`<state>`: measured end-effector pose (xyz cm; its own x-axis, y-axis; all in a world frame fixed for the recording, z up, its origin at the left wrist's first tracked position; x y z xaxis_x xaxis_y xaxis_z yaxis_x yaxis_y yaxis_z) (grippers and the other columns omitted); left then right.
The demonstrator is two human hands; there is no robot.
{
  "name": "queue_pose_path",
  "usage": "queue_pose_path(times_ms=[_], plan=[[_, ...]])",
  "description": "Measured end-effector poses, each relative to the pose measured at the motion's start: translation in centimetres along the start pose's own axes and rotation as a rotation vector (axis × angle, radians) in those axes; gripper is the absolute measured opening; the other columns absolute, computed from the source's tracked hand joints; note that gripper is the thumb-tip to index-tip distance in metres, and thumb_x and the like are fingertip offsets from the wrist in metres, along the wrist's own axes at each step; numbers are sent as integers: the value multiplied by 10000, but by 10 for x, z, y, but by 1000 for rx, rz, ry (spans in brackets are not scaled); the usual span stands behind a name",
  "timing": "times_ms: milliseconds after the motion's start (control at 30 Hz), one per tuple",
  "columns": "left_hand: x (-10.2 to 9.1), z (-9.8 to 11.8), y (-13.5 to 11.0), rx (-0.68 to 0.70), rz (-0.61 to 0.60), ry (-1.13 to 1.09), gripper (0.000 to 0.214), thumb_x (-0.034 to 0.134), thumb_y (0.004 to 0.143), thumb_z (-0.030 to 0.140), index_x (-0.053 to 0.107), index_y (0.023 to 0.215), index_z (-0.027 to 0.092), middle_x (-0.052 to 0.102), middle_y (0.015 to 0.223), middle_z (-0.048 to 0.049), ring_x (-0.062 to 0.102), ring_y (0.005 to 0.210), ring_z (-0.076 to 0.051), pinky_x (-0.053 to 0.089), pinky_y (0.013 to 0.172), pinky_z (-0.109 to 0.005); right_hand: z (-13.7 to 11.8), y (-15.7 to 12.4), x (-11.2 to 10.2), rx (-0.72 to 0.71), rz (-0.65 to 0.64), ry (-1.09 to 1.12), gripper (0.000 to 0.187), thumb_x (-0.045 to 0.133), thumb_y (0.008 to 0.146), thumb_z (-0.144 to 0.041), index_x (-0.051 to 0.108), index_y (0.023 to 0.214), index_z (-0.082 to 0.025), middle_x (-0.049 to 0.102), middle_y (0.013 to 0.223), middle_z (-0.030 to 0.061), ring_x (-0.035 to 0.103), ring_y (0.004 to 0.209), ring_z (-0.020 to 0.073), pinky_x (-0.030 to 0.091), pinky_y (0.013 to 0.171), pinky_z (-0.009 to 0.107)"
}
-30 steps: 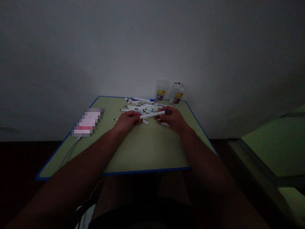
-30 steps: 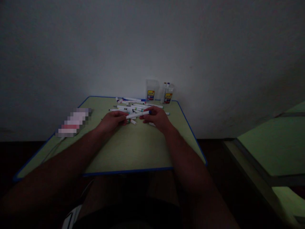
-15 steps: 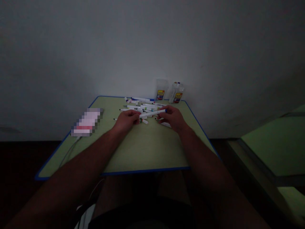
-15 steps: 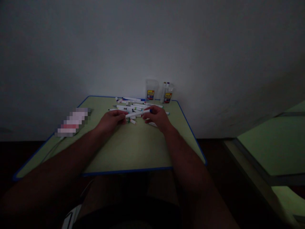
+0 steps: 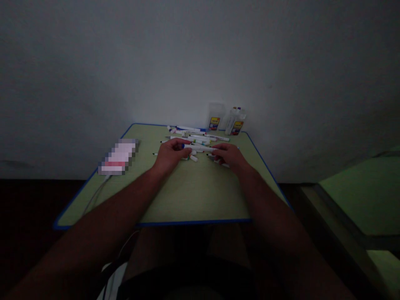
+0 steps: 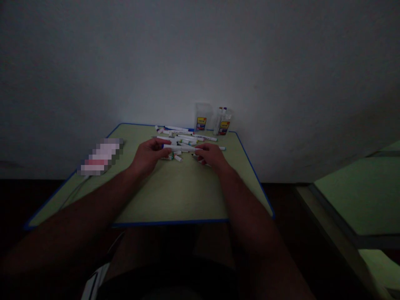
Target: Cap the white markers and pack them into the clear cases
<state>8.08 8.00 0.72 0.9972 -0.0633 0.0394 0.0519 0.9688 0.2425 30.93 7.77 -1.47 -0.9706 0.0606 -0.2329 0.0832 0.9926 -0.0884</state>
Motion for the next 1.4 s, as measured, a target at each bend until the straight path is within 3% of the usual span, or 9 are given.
queue_pose_path(times_ms=[300,733,1033,1400], plan=[[-6,-1,2,-14,42,88,228,796,659,226,740,871,162,605,612,24,530,525,-97,474,515,-246,-1,3,-4,-33,-23,86,131,649,804,-69,711,902,-131,753,801,65,658,551,101,485,448,178],[-10,-7,3,-103,59,72,224,790,641,214,742,851,153,658,659,-8,562,547,-119,480,538,-266,-7,2,-10,-87,-27,146,106,695,772,-119,717,872,-145,753,764,58,680,575,124,492,450,187],[-5,1,3,23,-33,349,131,789,655,206,776,779,167,693,663,-24,579,598,-137,458,599,-286,-10,1,-16,-147,-46,128,111,731,749,-151,751,858,-142,744,721,54,692,592,135,529,493,202],[-11,-8,6,-9,-7,279,162,781,655,221,778,810,173,654,622,-9,545,573,-135,432,577,-281,-11,0,-9,-174,-81,157,166,790,733,-236,757,871,-150,736,682,44,688,577,137,598,585,256]])
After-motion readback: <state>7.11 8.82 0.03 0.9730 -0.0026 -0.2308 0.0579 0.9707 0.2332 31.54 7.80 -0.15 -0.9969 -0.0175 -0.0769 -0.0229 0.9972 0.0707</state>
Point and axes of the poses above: each hand's wrist, its own y-axis towards the middle knuckle, its own x-axis out of the palm, z = x × y, the point moved 9 cm from there along y, towards the middle knuckle
